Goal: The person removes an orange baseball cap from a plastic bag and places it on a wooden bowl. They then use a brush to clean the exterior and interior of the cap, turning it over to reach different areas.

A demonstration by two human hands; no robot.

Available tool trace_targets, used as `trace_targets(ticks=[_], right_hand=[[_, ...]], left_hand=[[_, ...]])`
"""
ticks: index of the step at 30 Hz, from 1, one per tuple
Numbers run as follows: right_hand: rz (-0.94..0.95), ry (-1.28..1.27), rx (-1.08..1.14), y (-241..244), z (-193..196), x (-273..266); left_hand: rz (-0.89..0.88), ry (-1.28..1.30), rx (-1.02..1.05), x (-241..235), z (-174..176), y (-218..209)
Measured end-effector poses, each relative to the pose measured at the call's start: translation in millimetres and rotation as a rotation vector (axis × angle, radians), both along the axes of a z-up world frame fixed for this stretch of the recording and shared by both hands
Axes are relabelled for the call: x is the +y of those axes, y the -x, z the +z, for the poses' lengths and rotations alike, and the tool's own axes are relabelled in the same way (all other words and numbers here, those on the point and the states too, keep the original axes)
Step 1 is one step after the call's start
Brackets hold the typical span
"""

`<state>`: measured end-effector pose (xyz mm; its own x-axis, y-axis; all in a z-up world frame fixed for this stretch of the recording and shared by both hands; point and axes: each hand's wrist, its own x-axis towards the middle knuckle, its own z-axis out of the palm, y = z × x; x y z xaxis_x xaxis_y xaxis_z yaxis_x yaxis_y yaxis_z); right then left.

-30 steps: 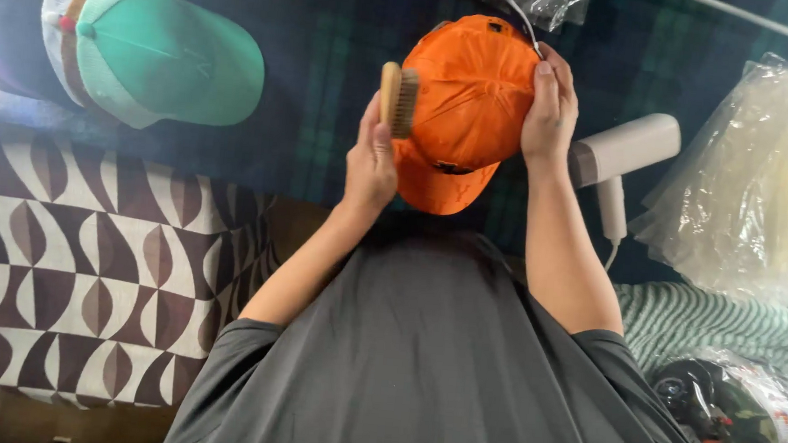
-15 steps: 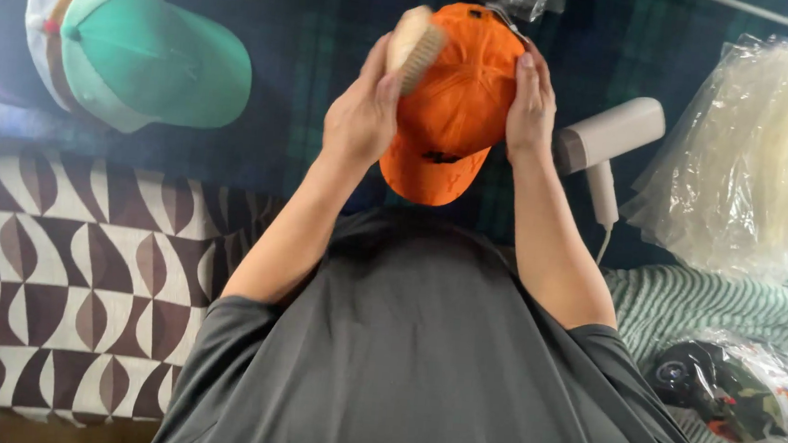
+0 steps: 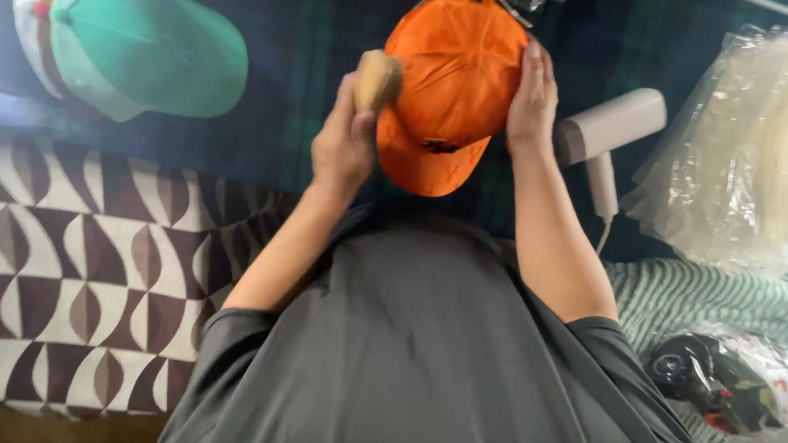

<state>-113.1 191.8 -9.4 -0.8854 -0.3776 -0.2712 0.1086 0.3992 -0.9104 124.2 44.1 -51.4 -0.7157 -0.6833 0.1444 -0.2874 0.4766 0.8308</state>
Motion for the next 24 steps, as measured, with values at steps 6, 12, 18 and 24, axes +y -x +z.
trace_targets(ticks=[6,12,18,24], right_hand=[[-0.017,-0.023,0.079,-6.2,1.0,3.3],[-0.019,0.106,-0.074,-16.8,24.5,0.3],[0.138,-0.003,0.693,-79.1,56.9,40.9],[0.728,-0.081,0.044,-138.5,60.7,29.8]], left_hand=[[0.028,0.117,-0.210,18.2,-48.1,-57.3],[-0.286,0.382,-0.067,22.1,-56.3,-88.9],[-0.115,0.092,-0.248,3.0,-6.7,-96.1],[-0.003,-0.960,0.615,74.6,28.1,-21.5]])
